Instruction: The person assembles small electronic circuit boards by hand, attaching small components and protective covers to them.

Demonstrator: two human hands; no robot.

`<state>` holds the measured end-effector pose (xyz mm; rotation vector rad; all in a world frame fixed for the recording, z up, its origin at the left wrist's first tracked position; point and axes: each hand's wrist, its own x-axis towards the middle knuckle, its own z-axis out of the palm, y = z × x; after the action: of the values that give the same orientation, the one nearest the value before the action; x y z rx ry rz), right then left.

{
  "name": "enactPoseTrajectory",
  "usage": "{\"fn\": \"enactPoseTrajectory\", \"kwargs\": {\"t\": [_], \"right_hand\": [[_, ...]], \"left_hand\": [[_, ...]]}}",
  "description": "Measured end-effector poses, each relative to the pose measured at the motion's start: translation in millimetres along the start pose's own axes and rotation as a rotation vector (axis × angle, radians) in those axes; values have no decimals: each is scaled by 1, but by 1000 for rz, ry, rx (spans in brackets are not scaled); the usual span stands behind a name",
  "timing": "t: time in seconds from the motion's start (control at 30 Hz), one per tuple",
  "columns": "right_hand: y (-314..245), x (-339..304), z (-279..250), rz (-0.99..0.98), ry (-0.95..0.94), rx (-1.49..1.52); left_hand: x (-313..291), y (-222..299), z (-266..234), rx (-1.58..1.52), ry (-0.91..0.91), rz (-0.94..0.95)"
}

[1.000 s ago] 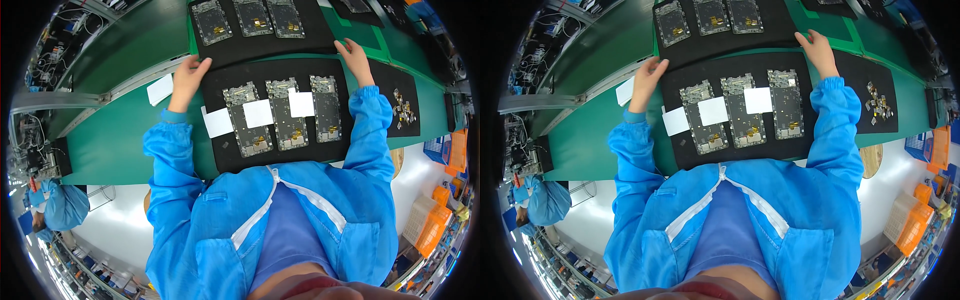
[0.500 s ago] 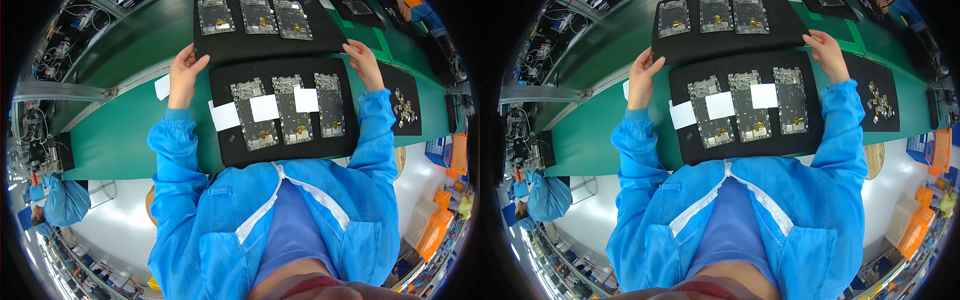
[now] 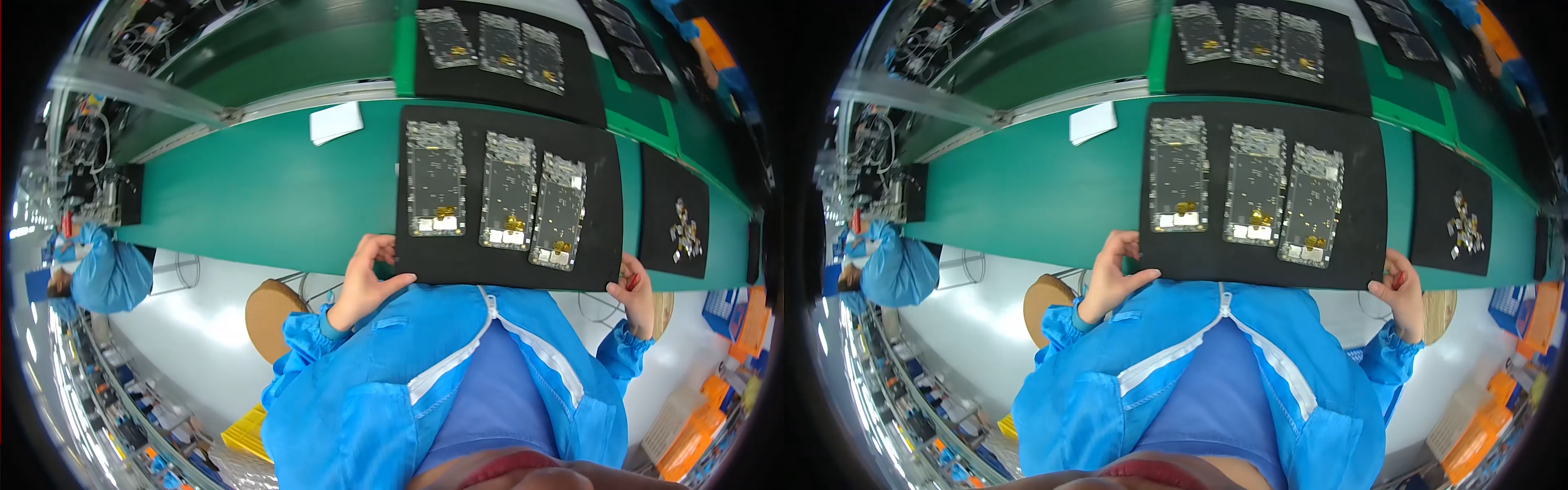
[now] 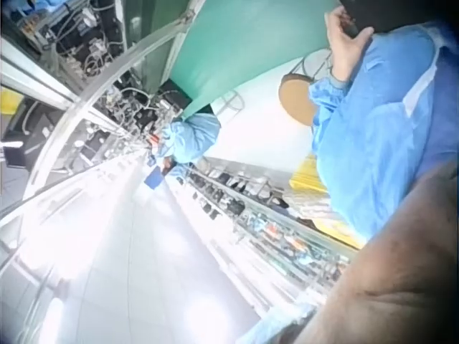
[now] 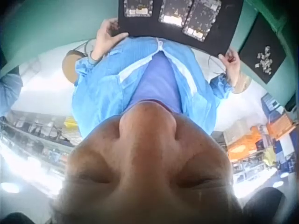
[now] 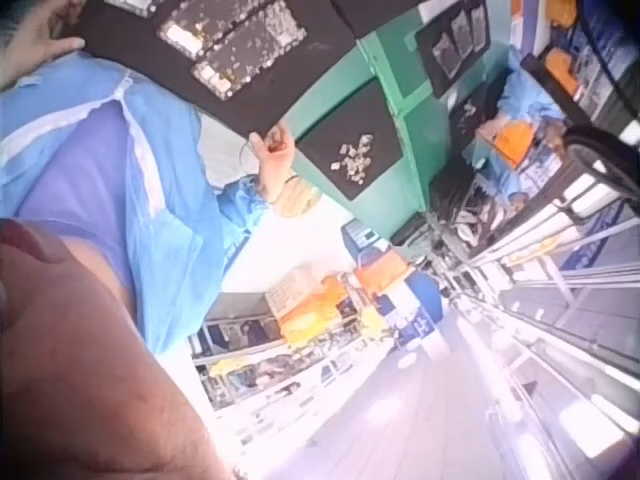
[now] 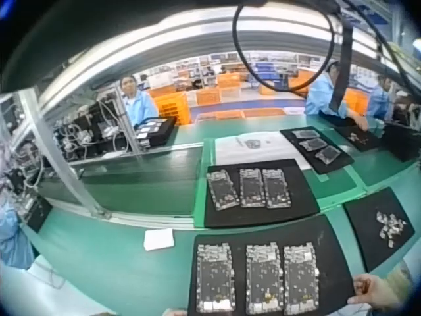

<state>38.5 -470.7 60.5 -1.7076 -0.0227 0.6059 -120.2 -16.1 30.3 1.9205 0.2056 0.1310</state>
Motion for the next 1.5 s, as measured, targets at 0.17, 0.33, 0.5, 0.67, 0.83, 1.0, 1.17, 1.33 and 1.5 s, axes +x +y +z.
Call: {"fn": "enactPoseTrajectory", "kwargs": {"t": [0.17, 0.33, 0.5, 0.67, 0.83, 1.0, 1.17, 1.33, 1.5], "right_hand": [[-11, 16, 5, -138, 240, -632], [-137, 21, 109, -265, 102, -777], [-167, 52, 179, -603, -380, -856], [-174, 89, 227, -788, -446, -945], [-143, 148, 261, -864, -310, -986], [-128, 168, 275, -813, -323, -1123], [-130, 175, 281, -870, -301, -1056], [-126, 185, 282, -940, -340, -1011], [-124, 187, 271, -972, -368, -921]], "left_hand": [[47, -15, -50, 195, 152, -44], [163, -86, -118, 443, 675, -106], [185, -101, -120, 665, 642, -119], [186, -104, -108, 410, 800, -78], [185, -96, -103, 279, 840, -44], [186, -99, -109, 350, 828, -60], [186, -93, -113, 377, 893, 13], [178, -89, -119, -133, 746, 88], [147, -35, -105, -224, 732, 13]]}}
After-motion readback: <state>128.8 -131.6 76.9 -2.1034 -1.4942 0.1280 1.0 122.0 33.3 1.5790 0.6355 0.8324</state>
